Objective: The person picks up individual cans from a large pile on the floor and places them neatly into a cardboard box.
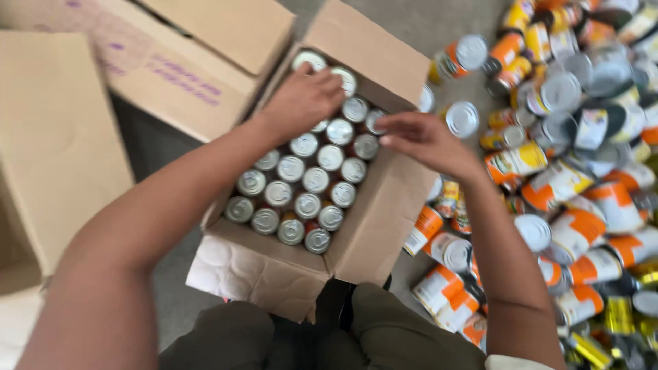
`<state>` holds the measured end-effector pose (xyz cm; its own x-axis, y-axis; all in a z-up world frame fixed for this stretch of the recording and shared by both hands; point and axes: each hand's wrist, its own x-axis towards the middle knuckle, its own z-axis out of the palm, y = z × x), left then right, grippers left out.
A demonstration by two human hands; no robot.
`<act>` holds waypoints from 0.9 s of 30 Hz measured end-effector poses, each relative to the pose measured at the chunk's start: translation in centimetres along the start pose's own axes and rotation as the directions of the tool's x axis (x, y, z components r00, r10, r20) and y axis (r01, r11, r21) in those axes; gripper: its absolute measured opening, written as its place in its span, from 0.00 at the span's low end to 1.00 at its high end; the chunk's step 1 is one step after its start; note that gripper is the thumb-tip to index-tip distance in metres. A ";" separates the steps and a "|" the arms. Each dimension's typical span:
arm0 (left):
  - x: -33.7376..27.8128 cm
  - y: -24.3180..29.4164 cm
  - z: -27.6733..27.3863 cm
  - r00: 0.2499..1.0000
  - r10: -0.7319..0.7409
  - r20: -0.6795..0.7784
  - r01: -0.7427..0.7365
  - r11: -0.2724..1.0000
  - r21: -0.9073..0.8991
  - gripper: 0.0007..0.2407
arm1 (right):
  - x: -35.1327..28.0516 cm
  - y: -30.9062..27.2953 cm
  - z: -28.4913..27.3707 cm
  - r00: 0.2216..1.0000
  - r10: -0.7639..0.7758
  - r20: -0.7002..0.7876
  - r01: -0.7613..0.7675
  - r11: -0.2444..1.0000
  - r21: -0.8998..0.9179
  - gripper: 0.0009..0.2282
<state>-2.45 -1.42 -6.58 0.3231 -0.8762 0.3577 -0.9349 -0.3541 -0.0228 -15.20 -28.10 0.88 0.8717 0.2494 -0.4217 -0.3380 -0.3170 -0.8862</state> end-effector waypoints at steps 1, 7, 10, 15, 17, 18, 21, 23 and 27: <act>-0.1 0.2 -0.5 1.000 0.029 -0.003 -0.029 0.999 -0.023 0.06 | -2.5 0.6 -2.3 0.999 0.018 -0.030 -0.018 1.000 0.013 0.20; 1.1 1.5 -2.6 0.995 -0.009 -0.104 -0.008 0.987 -0.161 0.11 | -11.3 11.9 -11.6 0.874 0.361 -0.327 -0.463 0.822 -0.330 0.18; 3.6 4.0 -3.2 0.988 0.031 -0.151 -0.069 0.966 -0.248 0.12 | -11.6 17.6 -10.7 0.747 0.504 -0.434 -0.659 0.476 -0.583 0.30; 7.5 8.2 -3.0 0.948 0.231 -0.220 -0.280 0.932 -0.230 0.08 | -8.2 20.7 -5.8 0.688 0.514 -0.513 -0.643 0.104 -0.759 0.35; 8.4 9.6 -2.7 0.940 0.251 -0.231 -0.311 0.909 -0.279 0.08 | -8.1 21.7 -5.6 0.691 0.500 -0.523 -0.647 0.104 -0.755 0.36; 8.7 10.2 -2.5 0.935 0.263 -0.239 -0.332 0.886 -0.325 0.08 | -7.9 22.2 -5.3 0.698 0.484 -0.528 -0.644 0.103 -0.758 0.36; 9.0 11.7 -2.0 0.945 0.237 -0.227 -0.313 0.859 -0.405 0.08 | -8.9 23.0 -5.2 0.732 0.358 -0.580 -0.673 0.249 -0.696 0.34; 9.1 12.2 -2.0 0.966 0.176 -0.190 -0.253 0.798 -0.547 0.08 | -9.5 18.7 -5.6 0.731 0.292 -0.616 -0.681 0.364 -0.635 0.33; 9.4 13.6 -0.8 0.999 0.020 0.027 0.010 0.582 -0.813 0.09 | -10.9 11.2 -7.4 0.701 -0.107 -0.706 -0.449 0.703 -0.552 0.26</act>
<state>-12.30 -14.19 -2.80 0.3081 -0.8915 0.3320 -0.6603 0.0508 0.7493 -25.82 -41.15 -3.00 0.8970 -0.4372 -0.0655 -0.4332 -0.8398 -0.3271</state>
